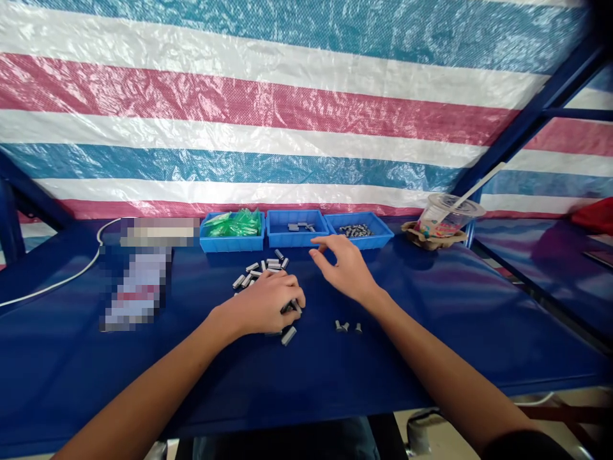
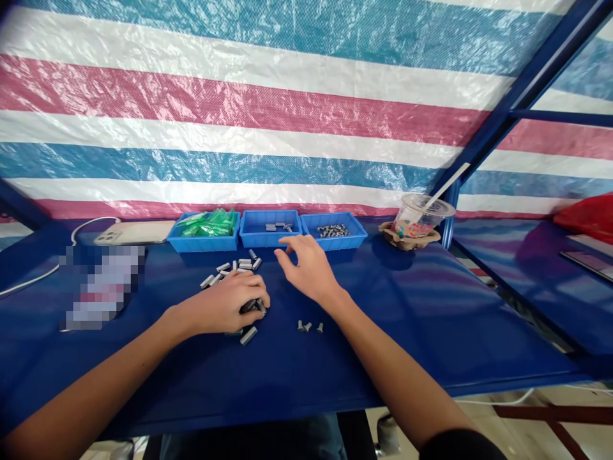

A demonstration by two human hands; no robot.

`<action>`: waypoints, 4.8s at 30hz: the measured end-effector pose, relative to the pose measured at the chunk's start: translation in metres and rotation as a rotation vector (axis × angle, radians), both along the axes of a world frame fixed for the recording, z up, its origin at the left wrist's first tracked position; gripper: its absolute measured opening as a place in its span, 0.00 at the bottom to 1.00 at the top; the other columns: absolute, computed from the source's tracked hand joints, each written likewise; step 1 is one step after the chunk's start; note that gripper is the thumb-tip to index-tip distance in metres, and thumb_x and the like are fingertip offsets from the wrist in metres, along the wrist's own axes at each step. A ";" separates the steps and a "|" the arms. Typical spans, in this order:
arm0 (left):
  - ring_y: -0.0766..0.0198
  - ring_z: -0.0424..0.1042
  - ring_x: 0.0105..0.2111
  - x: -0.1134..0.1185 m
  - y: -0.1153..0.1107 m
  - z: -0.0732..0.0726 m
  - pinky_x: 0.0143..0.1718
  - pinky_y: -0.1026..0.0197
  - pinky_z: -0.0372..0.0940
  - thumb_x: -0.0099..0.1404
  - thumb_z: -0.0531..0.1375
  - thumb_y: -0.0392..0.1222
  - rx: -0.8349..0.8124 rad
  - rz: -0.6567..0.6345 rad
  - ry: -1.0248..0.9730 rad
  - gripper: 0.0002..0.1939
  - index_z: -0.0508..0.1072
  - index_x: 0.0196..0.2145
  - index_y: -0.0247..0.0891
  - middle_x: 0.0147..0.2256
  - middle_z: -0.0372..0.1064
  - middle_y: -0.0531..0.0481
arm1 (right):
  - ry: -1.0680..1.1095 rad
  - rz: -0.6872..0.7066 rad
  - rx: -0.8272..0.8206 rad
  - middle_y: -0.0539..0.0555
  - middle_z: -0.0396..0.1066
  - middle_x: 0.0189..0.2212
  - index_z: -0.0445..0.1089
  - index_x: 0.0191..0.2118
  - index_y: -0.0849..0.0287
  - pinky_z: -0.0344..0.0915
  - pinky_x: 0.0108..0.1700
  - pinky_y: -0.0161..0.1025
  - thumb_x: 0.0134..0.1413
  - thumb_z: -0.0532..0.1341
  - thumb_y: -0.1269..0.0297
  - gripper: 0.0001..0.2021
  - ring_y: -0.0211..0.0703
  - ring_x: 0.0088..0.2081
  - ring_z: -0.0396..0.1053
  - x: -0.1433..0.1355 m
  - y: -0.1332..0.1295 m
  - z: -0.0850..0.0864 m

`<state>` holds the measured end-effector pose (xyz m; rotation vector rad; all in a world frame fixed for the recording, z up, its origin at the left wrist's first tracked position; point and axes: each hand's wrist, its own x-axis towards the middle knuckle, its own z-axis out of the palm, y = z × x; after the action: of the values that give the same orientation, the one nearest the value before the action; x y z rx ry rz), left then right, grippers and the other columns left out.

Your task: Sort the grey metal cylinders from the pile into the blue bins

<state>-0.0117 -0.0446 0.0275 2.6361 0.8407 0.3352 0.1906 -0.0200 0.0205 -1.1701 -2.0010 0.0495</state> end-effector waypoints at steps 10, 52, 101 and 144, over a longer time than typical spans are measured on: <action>0.68 0.63 0.27 0.012 0.015 -0.006 0.32 0.63 0.61 0.64 0.54 0.44 -0.598 0.474 -0.879 0.13 0.69 0.42 0.36 0.28 0.64 0.53 | 0.007 0.119 0.100 0.55 0.69 0.34 0.64 0.47 0.58 0.64 0.42 0.44 0.56 0.57 0.65 0.12 0.46 0.38 0.67 -0.026 -0.018 -0.002; 0.57 0.70 0.40 0.012 0.002 -0.007 0.43 0.53 0.57 0.67 0.50 0.43 0.039 0.380 -0.174 0.12 0.73 0.37 0.40 0.35 0.75 0.51 | -0.312 0.257 -0.256 0.57 0.68 0.40 0.66 0.47 0.58 0.62 0.47 0.44 0.58 0.55 0.67 0.11 0.46 0.44 0.65 0.046 -0.060 0.013; 0.66 0.69 0.28 0.015 -0.002 -0.018 0.30 0.65 0.64 0.67 0.52 0.47 -0.341 0.545 -0.618 0.13 0.71 0.35 0.37 0.28 0.69 0.52 | -0.047 0.219 0.009 0.57 0.69 0.37 0.63 0.47 0.58 0.66 0.38 0.40 0.59 0.55 0.69 0.10 0.43 0.38 0.68 -0.015 -0.030 -0.010; 0.65 0.72 0.35 0.025 -0.016 -0.007 0.37 0.64 0.67 0.64 0.55 0.37 -0.428 0.449 -0.632 0.07 0.73 0.38 0.41 0.34 0.73 0.52 | -0.019 0.176 -0.082 0.50 0.66 0.24 0.62 0.28 0.57 0.59 0.29 0.36 0.57 0.58 0.66 0.08 0.38 0.27 0.63 -0.006 -0.039 -0.011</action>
<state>0.0137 -0.0606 0.0202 1.7664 1.1070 0.9251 0.1848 -0.0595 0.0090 -1.0451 -2.1318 0.2119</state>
